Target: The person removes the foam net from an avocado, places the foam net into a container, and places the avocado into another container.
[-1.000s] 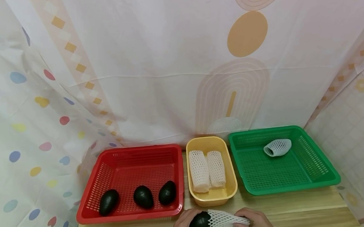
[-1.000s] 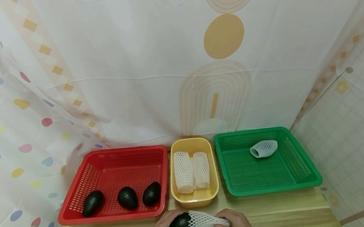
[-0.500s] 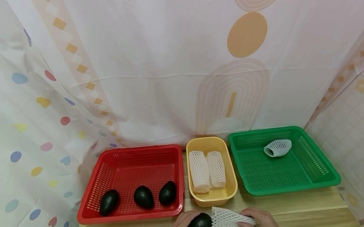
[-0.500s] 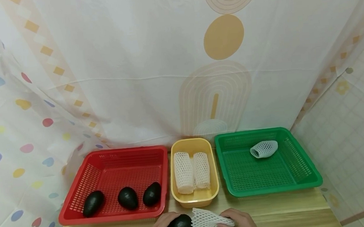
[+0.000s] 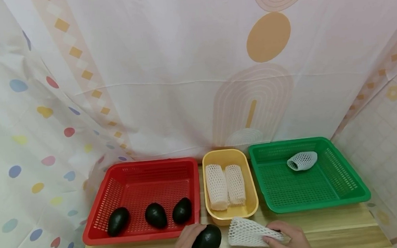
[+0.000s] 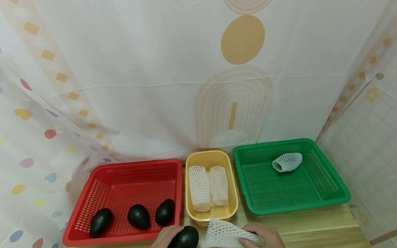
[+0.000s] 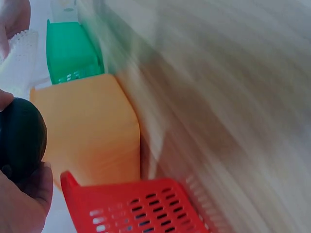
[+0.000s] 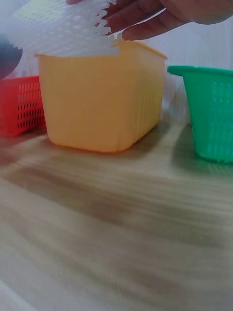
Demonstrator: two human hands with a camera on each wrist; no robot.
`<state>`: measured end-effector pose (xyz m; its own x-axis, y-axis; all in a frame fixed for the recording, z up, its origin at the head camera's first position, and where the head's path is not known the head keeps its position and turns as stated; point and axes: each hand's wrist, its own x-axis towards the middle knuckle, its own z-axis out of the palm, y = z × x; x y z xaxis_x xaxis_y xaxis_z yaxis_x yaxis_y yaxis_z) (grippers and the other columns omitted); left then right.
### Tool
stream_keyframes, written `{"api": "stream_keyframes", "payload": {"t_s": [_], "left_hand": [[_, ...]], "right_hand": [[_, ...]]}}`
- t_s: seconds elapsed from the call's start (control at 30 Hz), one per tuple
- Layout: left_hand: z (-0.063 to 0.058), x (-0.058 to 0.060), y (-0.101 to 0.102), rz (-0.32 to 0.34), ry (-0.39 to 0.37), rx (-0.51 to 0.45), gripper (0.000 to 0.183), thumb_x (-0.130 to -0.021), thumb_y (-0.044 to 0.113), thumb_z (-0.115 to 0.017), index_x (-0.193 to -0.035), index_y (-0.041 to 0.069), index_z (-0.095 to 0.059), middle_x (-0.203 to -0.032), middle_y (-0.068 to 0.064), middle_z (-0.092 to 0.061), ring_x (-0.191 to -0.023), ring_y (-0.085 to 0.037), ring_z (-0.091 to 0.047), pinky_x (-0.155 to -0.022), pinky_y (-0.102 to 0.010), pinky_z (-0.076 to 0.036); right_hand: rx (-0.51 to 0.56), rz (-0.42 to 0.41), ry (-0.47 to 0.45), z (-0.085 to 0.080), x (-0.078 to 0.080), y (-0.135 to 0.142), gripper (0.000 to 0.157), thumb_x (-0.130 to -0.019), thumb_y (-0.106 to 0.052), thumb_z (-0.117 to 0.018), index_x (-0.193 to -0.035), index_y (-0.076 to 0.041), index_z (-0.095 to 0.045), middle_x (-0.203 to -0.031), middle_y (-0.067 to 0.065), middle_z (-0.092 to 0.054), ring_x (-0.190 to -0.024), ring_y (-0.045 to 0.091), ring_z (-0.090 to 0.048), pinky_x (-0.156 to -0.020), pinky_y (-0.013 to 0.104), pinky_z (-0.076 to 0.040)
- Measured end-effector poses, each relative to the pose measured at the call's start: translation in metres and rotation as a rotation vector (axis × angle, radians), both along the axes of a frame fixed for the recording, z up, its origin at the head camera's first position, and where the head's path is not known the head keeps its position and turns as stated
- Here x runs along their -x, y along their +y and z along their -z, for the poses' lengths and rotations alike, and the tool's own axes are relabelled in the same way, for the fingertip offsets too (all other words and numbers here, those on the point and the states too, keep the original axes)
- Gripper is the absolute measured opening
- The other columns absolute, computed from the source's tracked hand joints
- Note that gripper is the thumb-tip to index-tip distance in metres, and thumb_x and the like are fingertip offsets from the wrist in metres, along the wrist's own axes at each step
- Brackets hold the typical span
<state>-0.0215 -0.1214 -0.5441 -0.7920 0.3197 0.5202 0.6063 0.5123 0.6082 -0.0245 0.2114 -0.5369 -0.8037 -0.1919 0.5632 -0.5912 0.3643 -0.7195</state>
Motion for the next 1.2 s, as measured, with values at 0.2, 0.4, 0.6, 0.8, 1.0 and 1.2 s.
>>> {"api": "stream_keyframes", "payload": {"t_s": [0.2,0.4,0.6,0.8,1.0,1.2], "left_hand": [[-0.007,0.009,-0.013,-0.040,0.071,0.002,0.088,-0.056,0.009,-0.098,-0.137,0.017,-0.063,-0.127,0.001,-0.066,-0.112,-0.016,-0.062,-0.095,-0.018,-0.050],[-0.013,0.018,-0.026,-0.129,0.079,-0.009,0.083,-0.057,0.009,-0.098,-0.134,0.017,-0.066,-0.128,0.000,-0.066,-0.114,-0.018,-0.063,-0.103,-0.011,-0.040],[-0.012,0.027,-0.037,-0.194,0.114,-0.037,0.078,-0.056,0.006,-0.095,-0.130,0.008,-0.068,-0.124,-0.006,-0.068,-0.113,-0.021,-0.063,-0.102,-0.010,-0.041],[-0.014,0.036,-0.049,-0.259,0.143,-0.017,0.075,-0.057,0.007,-0.095,-0.127,0.007,-0.068,-0.122,-0.005,-0.069,-0.109,-0.020,-0.064,-0.098,-0.009,-0.043],[-0.013,0.042,-0.065,-0.283,0.101,-0.032,0.073,-0.063,0.007,-0.093,-0.131,0.007,-0.066,-0.124,-0.008,-0.067,-0.112,-0.020,-0.061,-0.100,-0.008,-0.040],[-0.010,0.046,-0.087,-0.342,0.135,-0.017,0.076,-0.061,0.005,-0.094,-0.132,0.009,-0.067,-0.122,-0.006,-0.069,-0.110,-0.018,-0.061,-0.101,-0.006,-0.037]], "right_hand": [[0.043,0.066,-0.018,-0.010,0.003,0.000,0.047,-0.069,0.017,-0.086,-0.101,-0.016,-0.076,-0.094,-0.004,-0.075,-0.082,0.004,-0.066,-0.073,0.015,-0.050],[0.079,0.110,-0.060,-0.018,0.011,0.001,0.042,-0.073,0.017,-0.084,-0.100,-0.013,-0.076,-0.092,-0.004,-0.075,-0.079,0.006,-0.066,-0.071,0.018,-0.052],[0.182,0.160,-0.035,-0.024,0.028,-0.005,0.040,-0.072,0.021,-0.082,-0.099,-0.007,-0.075,-0.092,0.000,-0.075,-0.079,0.007,-0.067,-0.068,0.017,-0.053],[0.235,0.228,-0.044,-0.035,0.045,-0.015,0.033,-0.076,0.019,-0.081,-0.099,-0.003,-0.074,-0.090,0.010,-0.073,-0.075,0.006,-0.065,-0.061,0.018,-0.053],[0.315,0.306,-0.148,-0.041,0.058,-0.025,0.021,-0.084,0.011,-0.080,-0.099,-0.002,-0.074,-0.089,0.011,-0.073,-0.069,0.009,-0.066,-0.054,0.021,-0.054],[0.362,0.323,-0.218,-0.042,0.071,-0.032,0.017,-0.089,0.004,-0.079,-0.104,0.000,-0.074,-0.091,0.013,-0.073,-0.070,0.011,-0.068,-0.057,0.023,-0.056]]}}
